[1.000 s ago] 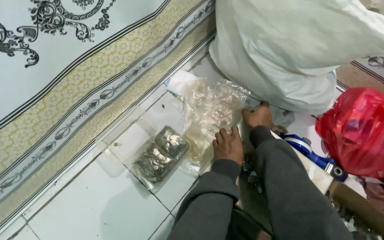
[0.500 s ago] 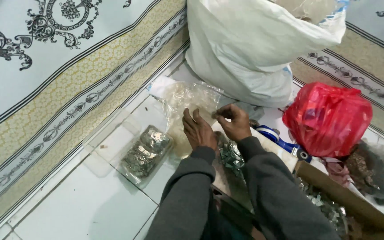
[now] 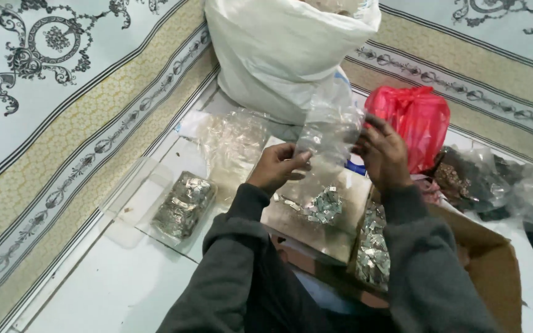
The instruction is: Sorting small metal components from a bulk box into organized piles or containers.
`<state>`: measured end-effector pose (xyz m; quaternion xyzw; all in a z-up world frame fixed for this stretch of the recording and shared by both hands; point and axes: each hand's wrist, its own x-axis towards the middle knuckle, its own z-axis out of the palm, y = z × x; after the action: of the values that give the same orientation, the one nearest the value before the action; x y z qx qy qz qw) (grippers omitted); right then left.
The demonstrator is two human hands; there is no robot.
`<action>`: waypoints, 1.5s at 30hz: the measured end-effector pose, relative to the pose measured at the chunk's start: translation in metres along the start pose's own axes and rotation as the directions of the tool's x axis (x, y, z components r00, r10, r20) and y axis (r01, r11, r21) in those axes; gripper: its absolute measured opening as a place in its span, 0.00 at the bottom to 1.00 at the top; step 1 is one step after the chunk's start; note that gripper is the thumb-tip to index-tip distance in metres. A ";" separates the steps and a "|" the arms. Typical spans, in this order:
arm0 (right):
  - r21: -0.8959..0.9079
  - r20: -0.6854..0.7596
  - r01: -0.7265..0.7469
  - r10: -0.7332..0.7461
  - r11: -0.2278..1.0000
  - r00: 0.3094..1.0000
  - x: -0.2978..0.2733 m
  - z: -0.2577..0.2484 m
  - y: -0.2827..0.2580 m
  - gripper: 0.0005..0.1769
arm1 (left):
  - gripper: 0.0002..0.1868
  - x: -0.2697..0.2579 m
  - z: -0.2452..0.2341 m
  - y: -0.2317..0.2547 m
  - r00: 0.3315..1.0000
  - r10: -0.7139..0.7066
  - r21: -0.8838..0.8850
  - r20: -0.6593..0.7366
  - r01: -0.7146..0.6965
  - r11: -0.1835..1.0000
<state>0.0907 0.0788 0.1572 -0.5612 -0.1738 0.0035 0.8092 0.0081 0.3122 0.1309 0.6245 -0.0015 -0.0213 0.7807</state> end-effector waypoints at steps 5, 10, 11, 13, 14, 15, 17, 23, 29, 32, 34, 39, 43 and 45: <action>0.076 0.243 -0.319 0.293 0.945 0.925 -0.126 -0.043 0.051 0.37 | 0.10 -0.026 0.059 -0.003 0.980 -0.099 -0.507 -0.170 -0.001 0.862; 0.010 -0.219 -0.388 0.380 0.922 0.899 -0.185 -0.046 0.074 0.17 | 0.13 -0.008 0.070 -0.098 0.925 -0.245 -0.644 -0.290 0.000 0.765; 0.158 -0.315 -0.399 0.429 0.903 0.847 -0.193 -0.044 0.077 0.16 | 0.15 -0.010 0.072 -0.111 0.897 -0.294 -0.658 -0.330 0.005 0.753; 0.156 -0.357 -0.390 0.420 0.907 0.834 -0.202 -0.062 0.090 0.15 | 0.16 -0.015 0.076 -0.129 0.883 -0.318 -0.688 -0.345 -0.008 0.725; 0.154 -0.394 -0.385 0.414 0.910 0.821 -0.208 -0.069 0.097 0.15 | 0.17 -0.020 0.076 -0.138 0.867 -0.344 -0.718 -0.362 -0.024 0.696; 0.155 -0.396 -0.391 0.420 0.907 0.816 -0.215 -0.077 0.100 0.15 | 0.17 -0.027 0.077 -0.132 0.863 -0.350 -0.719 -0.363 -0.020 0.695; 0.110 -0.390 -0.379 0.391 0.919 0.834 -0.223 -0.092 0.105 0.14 | 0.23 -0.037 0.077 -0.118 0.846 -0.343 -0.696 -0.408 -0.045 0.716; 0.048 -0.419 -0.367 0.352 0.929 0.837 -0.232 -0.095 0.073 0.08 | 0.16 -0.039 0.071 -0.092 0.784 -0.224 -0.579 -0.578 -0.202 0.790; -0.107 -0.409 -0.310 0.243 0.945 0.880 -0.234 -0.102 0.073 0.05 | 0.13 -0.035 0.074 -0.082 0.690 -0.213 -0.464 -0.692 -0.200 0.863; -0.077 -0.416 -0.377 0.314 0.923 0.854 -0.220 -0.093 0.065 0.05 | 0.66 -0.036 0.063 -0.103 0.677 -0.047 -0.112 -0.734 -0.053 0.992; -0.088 -0.416 -0.406 0.337 0.910 0.845 -0.212 -0.085 0.067 0.06 | 0.63 -0.059 0.085 -0.090 0.666 0.236 0.224 -0.708 -0.106 0.969; -0.055 -0.452 -0.498 0.423 0.865 0.785 -0.211 -0.091 0.104 0.08 | 0.50 -0.124 0.134 -0.102 0.877 0.450 0.712 -0.168 -0.207 0.671; -0.180 -0.506 -0.544 0.397 0.820 0.766 -0.220 -0.099 0.112 0.13 | 0.40 -0.124 0.143 -0.122 0.936 0.338 0.729 -0.101 -0.162 0.666; -0.152 -0.532 -0.524 0.378 0.838 0.758 -0.218 -0.106 0.118 0.15 | 0.37 -0.116 0.140 -0.126 0.933 0.352 0.741 -0.075 -0.184 0.645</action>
<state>-0.0614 -0.0168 -0.0436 -0.6821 0.1764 0.0353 0.7088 -0.1160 0.1525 0.0415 0.8721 -0.0196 0.1643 0.4605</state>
